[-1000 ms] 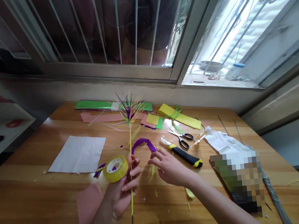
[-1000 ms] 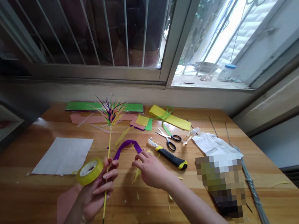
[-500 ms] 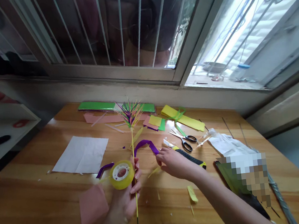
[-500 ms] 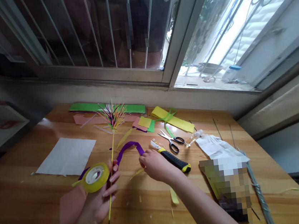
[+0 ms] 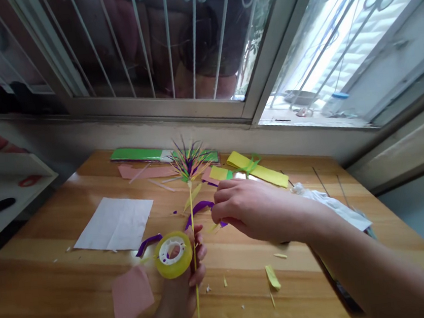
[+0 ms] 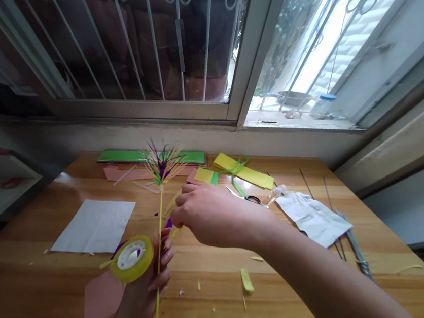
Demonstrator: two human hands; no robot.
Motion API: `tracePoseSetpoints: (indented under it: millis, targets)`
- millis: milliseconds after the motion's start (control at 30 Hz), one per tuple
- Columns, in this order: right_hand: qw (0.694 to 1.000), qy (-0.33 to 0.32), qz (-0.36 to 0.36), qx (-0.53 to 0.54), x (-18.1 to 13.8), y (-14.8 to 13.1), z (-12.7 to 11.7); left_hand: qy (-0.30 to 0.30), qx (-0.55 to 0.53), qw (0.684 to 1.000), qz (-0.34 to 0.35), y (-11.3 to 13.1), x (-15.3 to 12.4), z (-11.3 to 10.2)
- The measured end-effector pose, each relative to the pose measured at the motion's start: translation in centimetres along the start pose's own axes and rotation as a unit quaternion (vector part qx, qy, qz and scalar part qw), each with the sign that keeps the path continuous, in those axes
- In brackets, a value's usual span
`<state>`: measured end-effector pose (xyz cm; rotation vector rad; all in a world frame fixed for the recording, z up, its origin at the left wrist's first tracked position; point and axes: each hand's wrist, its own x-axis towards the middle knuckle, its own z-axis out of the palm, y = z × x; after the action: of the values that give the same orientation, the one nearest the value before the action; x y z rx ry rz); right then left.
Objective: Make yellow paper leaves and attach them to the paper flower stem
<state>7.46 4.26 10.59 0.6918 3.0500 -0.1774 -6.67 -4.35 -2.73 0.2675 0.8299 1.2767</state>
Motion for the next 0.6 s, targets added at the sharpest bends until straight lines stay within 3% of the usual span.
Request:
tracePoseSetpoints:
  millis: [433, 600]
  targets:
    - [1.0, -0.011, -0.008, 0.02, 1.5, 0.4, -0.1, -0.106, -0.059, 0.992, -0.035, -0.3, -0.4, -0.6]
    - [0.999, 0.004, -0.017, 0.026, 1.6, 0.3, -0.4, -0.113, -0.089, 0.988, -0.053, 0.1, -0.8, 0.0]
